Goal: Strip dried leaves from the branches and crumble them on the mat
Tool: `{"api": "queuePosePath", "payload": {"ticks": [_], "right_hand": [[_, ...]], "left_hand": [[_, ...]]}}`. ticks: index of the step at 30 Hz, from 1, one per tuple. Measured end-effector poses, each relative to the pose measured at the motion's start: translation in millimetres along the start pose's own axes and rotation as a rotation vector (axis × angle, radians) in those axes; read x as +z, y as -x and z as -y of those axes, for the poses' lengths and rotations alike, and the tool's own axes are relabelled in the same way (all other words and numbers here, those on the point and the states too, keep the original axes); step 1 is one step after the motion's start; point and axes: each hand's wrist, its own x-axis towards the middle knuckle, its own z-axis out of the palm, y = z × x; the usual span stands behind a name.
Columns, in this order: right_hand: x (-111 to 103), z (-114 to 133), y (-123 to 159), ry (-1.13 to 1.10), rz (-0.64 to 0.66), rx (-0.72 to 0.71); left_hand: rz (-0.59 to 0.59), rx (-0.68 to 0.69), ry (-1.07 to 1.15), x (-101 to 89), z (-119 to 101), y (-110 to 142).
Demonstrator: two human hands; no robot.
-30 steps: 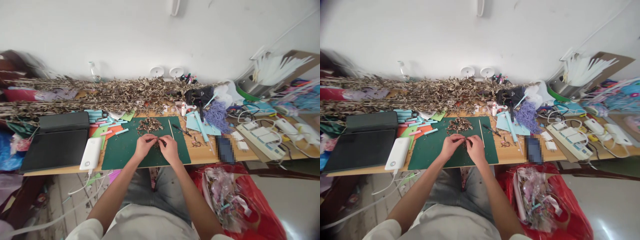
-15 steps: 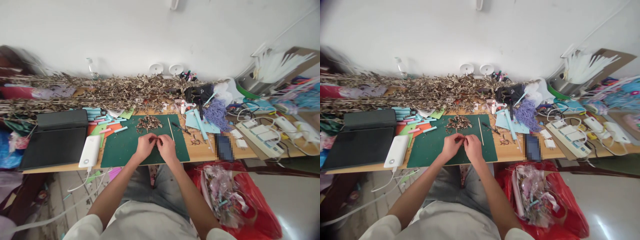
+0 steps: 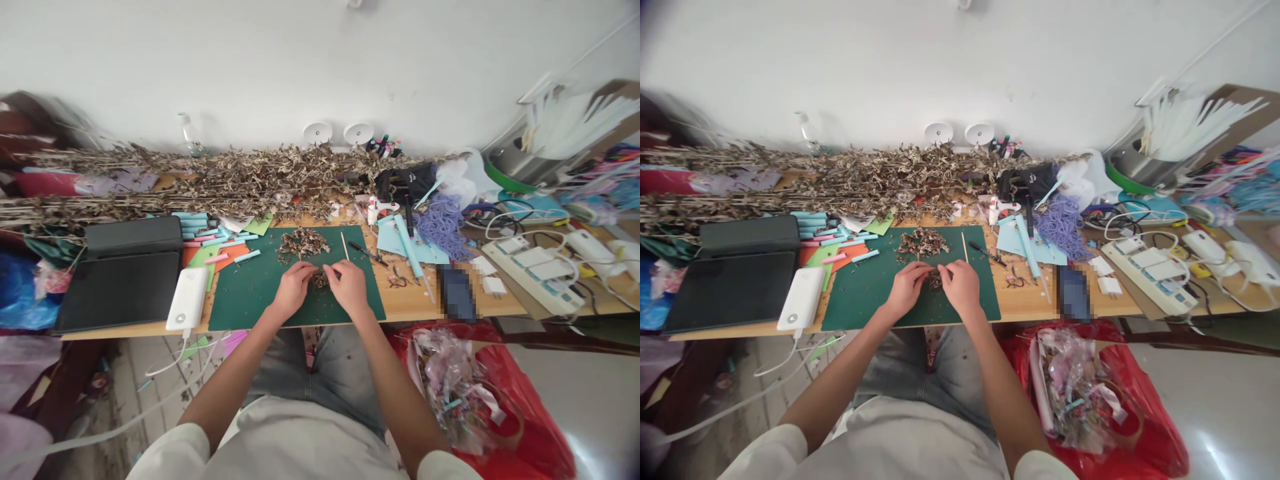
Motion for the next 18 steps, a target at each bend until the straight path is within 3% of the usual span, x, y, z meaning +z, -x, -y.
{"api": "queuePosePath", "payload": {"ticks": [4, 7, 10, 14, 18], "right_hand": [[8.9, -11.9, -28.5, 0.065, -0.066, 0.073], [22.9, -22.0, -49.1, 0.110, -0.038, 0.102], [33.2, -28.1, -61.6, 0.112, -0.004, 0.091], [33.6, -28.6, -63.8, -0.067, -0.109, 0.102], [24.4, -24.6, -58.0, -0.355, -0.168, 0.214]], "left_hand": [[-0.077, -0.049, -0.098, -7.1, 0.9, 4.4], [-0.169, -0.145, -0.260, -16.2, 2.3, -0.1], [-0.179, -0.218, -0.406, -20.3, 6.4, -12.0], [-0.118, -0.250, -0.517, -15.5, 14.1, -28.1], [-0.115, -0.242, -0.516, -16.6, 16.8, -35.3]]}}
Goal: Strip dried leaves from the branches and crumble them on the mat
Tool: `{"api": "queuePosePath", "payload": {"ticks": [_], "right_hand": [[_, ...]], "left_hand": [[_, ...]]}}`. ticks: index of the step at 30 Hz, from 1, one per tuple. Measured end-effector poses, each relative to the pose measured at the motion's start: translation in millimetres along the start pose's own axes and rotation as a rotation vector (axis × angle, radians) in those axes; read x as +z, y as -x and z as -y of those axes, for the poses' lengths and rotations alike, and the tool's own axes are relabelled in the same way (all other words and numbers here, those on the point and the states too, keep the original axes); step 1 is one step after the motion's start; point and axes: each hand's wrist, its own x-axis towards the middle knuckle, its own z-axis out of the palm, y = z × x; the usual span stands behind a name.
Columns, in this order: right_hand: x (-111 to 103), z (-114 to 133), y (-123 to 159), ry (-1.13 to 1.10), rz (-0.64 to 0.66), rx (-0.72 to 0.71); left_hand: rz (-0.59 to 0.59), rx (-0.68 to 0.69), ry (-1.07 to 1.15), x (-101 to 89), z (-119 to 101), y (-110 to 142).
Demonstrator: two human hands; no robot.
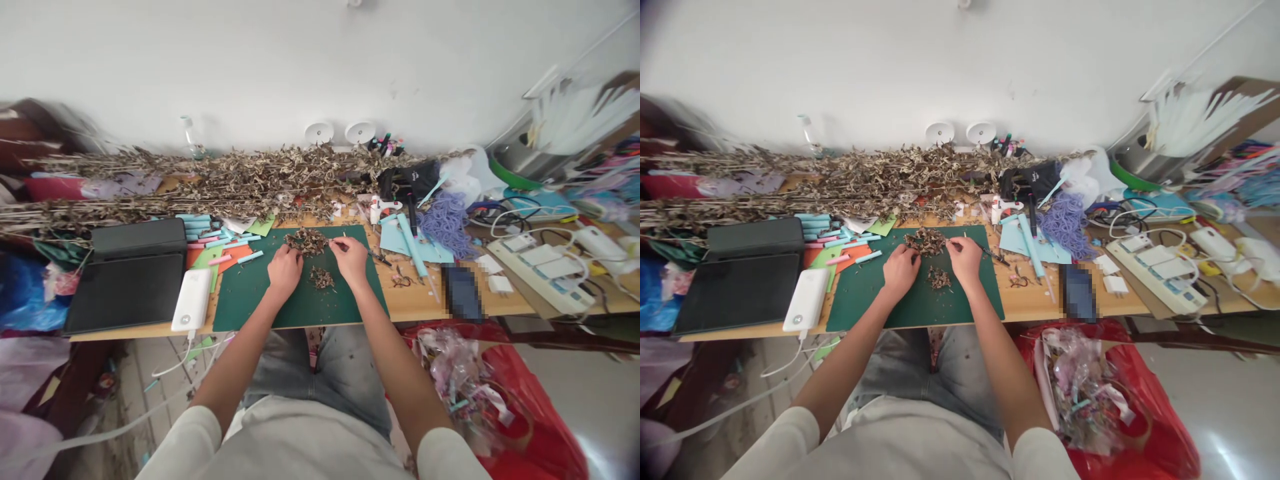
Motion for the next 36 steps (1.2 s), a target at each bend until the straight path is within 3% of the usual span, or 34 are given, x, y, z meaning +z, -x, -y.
{"api": "queuePosePath", "payload": {"ticks": [5, 14, 19, 23, 28, 33, 36], "right_hand": [[-5.9, 17.7, 13.1, -0.203, 0.114, 0.092], [10.6, 36.6, 30.4, -0.216, 0.266, -0.024], [13.8, 32.2, 24.0, -0.096, 0.175, -0.141], [7.3, 20.0, 11.8, -0.273, 0.168, 0.016], [-1.2, 11.4, -2.9, -0.592, 0.297, 0.237], [-4.9, 16.8, -8.1, -0.724, 0.334, 0.336], [-8.8, 14.8, -8.8, -0.741, 0.268, 0.349]], "left_hand": [[-0.103, 0.062, 0.128, -14.7, 0.0, -5.4], [0.032, 0.124, 0.467, -16.3, -3.2, -7.5], [0.008, 0.175, 0.553, -18.8, 2.8, -8.9], [-0.057, 0.138, 0.439, -18.0, 9.4, -12.6], [0.058, 0.251, 0.330, -6.1, -2.9, -21.1], [0.068, 0.252, 0.283, 9.8, -15.5, -35.5], [0.013, 0.205, 0.268, 10.4, -9.1, -42.3]]}}
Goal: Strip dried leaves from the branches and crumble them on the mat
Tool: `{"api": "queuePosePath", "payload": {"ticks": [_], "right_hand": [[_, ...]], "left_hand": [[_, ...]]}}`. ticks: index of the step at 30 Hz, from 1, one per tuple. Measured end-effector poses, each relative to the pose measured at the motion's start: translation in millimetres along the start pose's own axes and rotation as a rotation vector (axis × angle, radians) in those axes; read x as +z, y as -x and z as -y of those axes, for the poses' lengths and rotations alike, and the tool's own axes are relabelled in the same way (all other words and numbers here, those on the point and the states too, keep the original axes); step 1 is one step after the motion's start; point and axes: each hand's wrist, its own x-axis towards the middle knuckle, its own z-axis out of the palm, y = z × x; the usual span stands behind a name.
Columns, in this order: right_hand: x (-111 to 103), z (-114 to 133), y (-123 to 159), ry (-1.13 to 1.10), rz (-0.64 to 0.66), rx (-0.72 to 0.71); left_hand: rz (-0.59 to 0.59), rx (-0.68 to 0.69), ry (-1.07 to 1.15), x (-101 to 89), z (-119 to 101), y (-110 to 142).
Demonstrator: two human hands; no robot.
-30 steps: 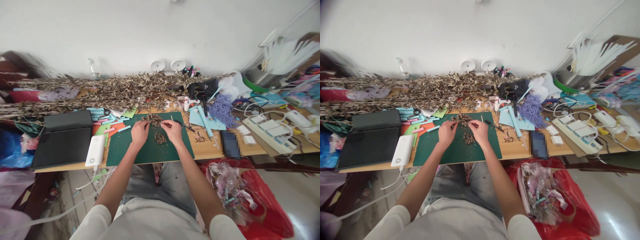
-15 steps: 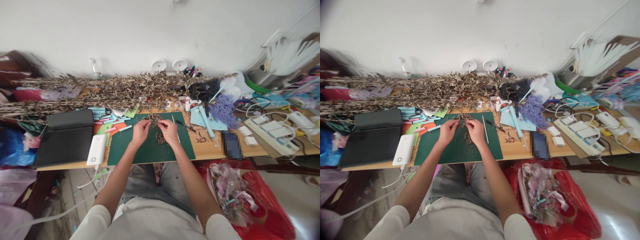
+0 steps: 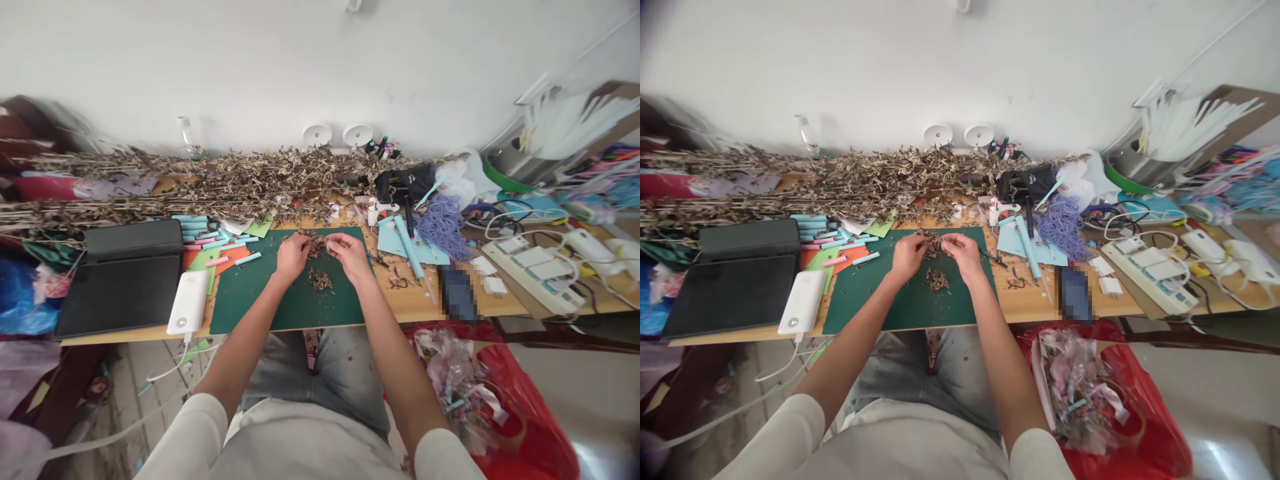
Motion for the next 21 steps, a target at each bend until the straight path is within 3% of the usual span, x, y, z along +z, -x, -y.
{"api": "queuePosePath", "payload": {"ticks": [6, 10, 17, 21], "right_hand": [[-5.2, -4.1, 7.8, -0.075, -0.134, -0.045], [7.3, -4.2, 14.9, -0.129, -0.098, -0.057], [14.5, -4.8, 10.1, -0.317, -0.116, 0.021], [9.7, -1.6, 11.0, -0.404, -0.085, 0.067]], "left_hand": [[-0.034, -0.060, -0.032, -14.6, 7.8, 4.2], [0.002, -0.047, -0.031, -15.5, 2.1, 7.0], [0.015, -0.081, -0.307, -22.9, -1.0, 7.6], [-0.025, -0.032, -0.151, -29.0, -15.5, 11.5]]}}
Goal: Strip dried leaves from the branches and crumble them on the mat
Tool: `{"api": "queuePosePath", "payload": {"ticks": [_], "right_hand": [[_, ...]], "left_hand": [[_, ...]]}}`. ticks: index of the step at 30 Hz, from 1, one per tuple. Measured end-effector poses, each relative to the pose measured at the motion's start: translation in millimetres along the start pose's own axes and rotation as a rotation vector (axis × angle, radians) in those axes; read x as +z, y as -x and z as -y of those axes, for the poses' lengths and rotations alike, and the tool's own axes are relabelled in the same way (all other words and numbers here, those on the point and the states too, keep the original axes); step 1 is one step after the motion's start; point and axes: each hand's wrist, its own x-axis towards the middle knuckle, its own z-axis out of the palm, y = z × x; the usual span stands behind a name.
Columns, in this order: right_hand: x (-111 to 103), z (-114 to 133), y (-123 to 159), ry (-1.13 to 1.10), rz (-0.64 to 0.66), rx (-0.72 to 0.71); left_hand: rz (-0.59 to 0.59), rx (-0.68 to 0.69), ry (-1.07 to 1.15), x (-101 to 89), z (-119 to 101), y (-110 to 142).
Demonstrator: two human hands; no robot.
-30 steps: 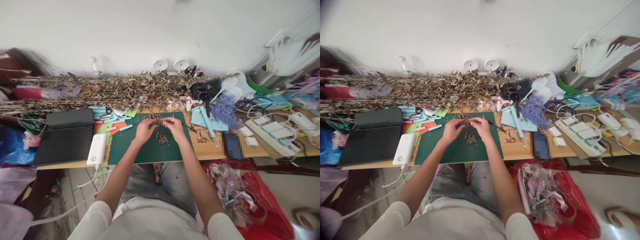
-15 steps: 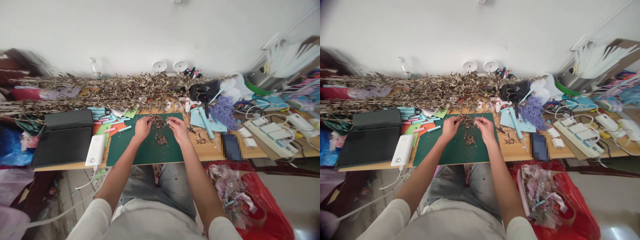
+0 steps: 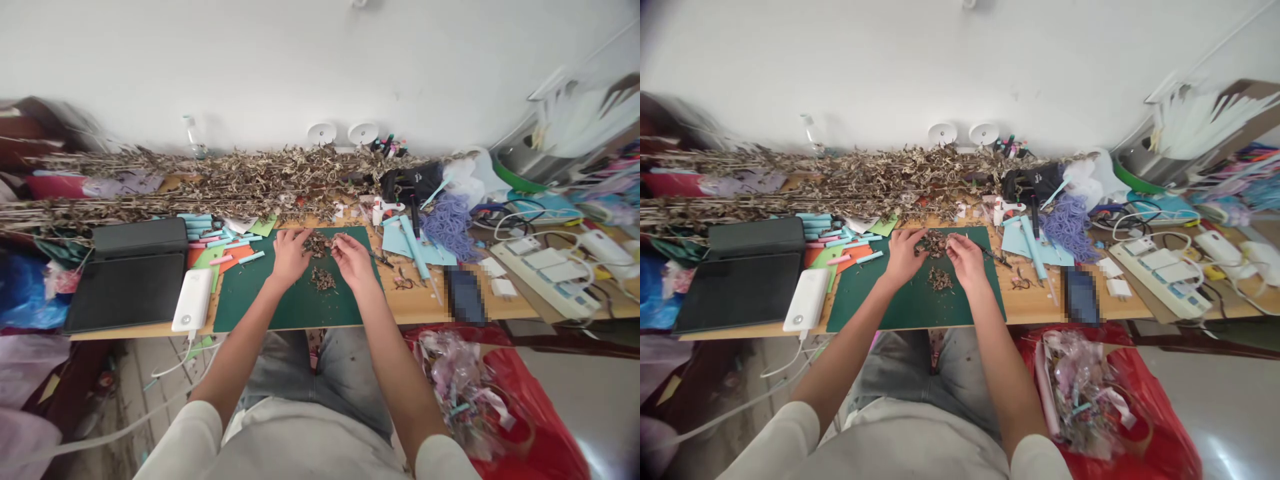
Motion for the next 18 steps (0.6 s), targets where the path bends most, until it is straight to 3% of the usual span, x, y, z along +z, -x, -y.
{"api": "queuePosePath", "payload": {"ticks": [3, 6, 12, 18], "right_hand": [[2.1, 3.3, 3.5, -0.065, -0.002, 0.018], [6.0, 3.1, 6.9, -0.089, -0.023, 0.028], [1.0, 5.0, 22.0, -0.042, -0.104, -0.014], [4.7, -5.8, 64.4, 0.110, -0.124, -0.023]], "left_hand": [[0.045, 0.059, 0.383, -0.3, -14.3, 0.0], [0.110, 0.008, 0.713, 5.4, -23.2, -1.3], [-0.002, -0.214, 0.781, 8.1, -21.3, 5.1], [-0.033, -0.301, 0.822, 1.7, -36.0, 40.5]]}}
